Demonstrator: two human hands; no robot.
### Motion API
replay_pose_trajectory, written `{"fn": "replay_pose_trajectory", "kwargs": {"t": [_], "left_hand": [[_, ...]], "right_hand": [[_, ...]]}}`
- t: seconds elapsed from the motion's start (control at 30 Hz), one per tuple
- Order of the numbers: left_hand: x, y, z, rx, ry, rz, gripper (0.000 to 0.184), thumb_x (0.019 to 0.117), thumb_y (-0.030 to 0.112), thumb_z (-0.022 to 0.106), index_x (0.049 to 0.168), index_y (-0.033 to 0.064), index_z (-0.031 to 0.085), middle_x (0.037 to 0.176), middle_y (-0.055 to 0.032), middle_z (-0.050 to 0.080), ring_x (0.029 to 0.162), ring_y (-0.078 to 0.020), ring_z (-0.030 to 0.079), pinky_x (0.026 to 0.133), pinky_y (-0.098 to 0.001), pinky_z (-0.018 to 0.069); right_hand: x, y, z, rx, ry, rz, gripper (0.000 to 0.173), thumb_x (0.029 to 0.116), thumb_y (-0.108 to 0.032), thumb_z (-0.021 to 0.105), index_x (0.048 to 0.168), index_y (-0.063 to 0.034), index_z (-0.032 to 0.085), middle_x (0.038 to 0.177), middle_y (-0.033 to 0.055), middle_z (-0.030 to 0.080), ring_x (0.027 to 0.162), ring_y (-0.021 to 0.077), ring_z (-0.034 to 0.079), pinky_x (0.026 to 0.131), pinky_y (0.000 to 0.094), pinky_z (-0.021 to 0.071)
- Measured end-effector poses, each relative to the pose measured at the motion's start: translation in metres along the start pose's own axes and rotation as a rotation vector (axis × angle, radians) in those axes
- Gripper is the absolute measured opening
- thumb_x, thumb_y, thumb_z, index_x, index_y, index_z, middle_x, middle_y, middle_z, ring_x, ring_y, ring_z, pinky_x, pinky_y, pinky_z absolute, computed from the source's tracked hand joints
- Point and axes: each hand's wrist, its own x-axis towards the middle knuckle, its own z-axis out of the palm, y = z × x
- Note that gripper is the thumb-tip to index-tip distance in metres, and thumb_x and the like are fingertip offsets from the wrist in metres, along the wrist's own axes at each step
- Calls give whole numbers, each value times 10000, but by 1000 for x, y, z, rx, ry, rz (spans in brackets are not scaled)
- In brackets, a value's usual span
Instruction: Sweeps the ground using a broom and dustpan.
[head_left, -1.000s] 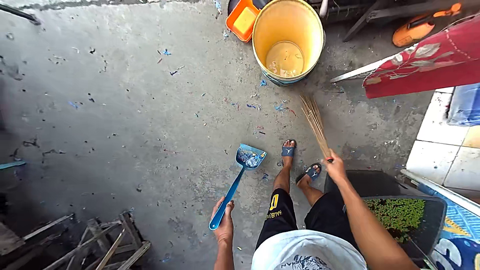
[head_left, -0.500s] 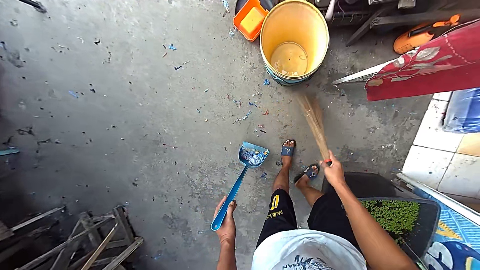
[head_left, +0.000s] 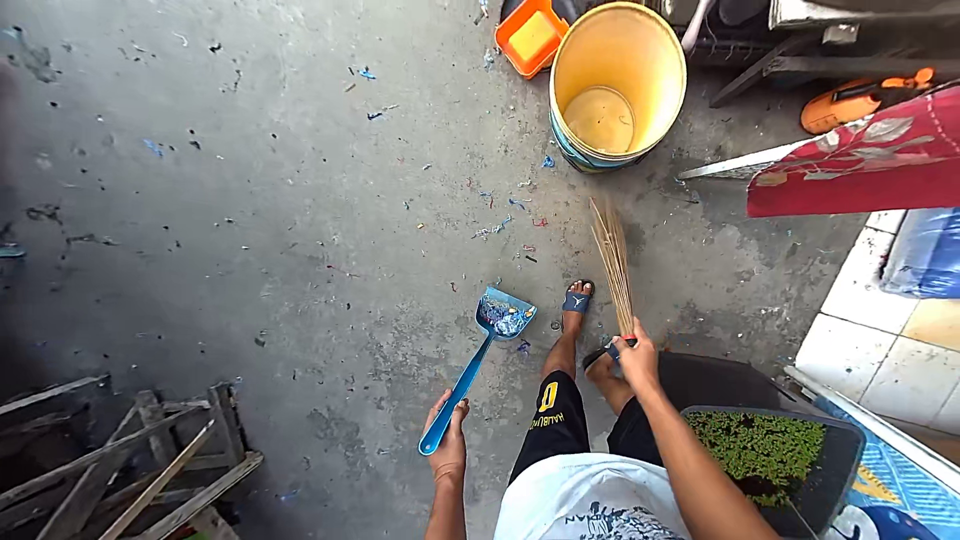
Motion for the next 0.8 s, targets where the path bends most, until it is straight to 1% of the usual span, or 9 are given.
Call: {"fn": "replay_pose_trajectory", "kwargs": {"t": [0.1,0.2,0.37,0.43,0.53,0.63,0.73,0.77,0.8], "left_hand": [[-9,-6,1,-28,27,-22,482,905,170,715,1333,-25,609,1092,-170,735,909,-273,747,830,-440,642],[-19,-14,-3,-55,63,-28,485,915,176,715,1346,-19,608,1106,-183,733,919,-299,747,838,-462,643],[-38,-23,-21,-119,108,-48,494,909,184,727,1343,-18,609,1103,-189,737,933,-312,751,849,-473,643],[-49,-27,-24,-143,152,-62,489,904,172,714,1341,-19,605,1080,-185,741,910,-298,754,836,-457,644],[-75,-29,-30,-192,219,-63,466,912,146,700,1333,-31,604,1074,-191,737,901,-295,752,830,-454,643],[-112,-26,-46,-218,265,-77,460,935,152,677,1347,-31,590,1111,-198,727,919,-296,749,828,-449,643],[-155,-36,-70,-233,289,-80,484,945,174,660,1375,-26,566,1124,-210,725,929,-303,747,840,-443,635],[-170,-41,-78,-243,308,-82,492,944,176,659,1382,-25,561,1119,-213,727,927,-304,748,843,-440,634],[-184,-46,-85,-257,328,-79,492,949,171,659,1387,-27,554,1113,-214,728,922,-303,748,839,-437,634]], "right_hand": [[20,-39,53,-44,-169,21,607,927,-230,708,1474,-51,514,1254,210,669,1139,344,664,986,551,535],[50,-75,77,-89,-361,-152,685,935,-252,698,1549,-77,449,1362,209,620,1204,333,635,1027,532,521],[24,-62,6,13,-300,-253,694,936,-258,695,1571,-147,439,1253,145,678,856,246,703,758,458,611],[5,-31,-33,138,-327,-223,671,948,-211,709,1560,-117,448,1073,140,686,662,202,631,571,385,567],[-9,18,-75,-38,-297,-238,618,960,-228,690,1535,-125,486,1115,153,706,803,234,686,739,461,600],[-28,66,-96,138,-295,-237,594,964,-191,704,1516,-97,504,941,138,687,589,194,600,511,369,535],[-32,107,-116,-45,-244,-309,615,940,-245,726,1503,-103,526,1176,156,709,922,255,709,848,506,593],[-33,117,-120,-56,-228,-314,561,938,-265,730,1450,-93,576,1116,155,717,889,259,707,833,518,592],[-33,123,-123,-38,-210,-314,492,937,-285,740,1369,-76,632,985,151,714,748,251,683,715,498,592]]}}
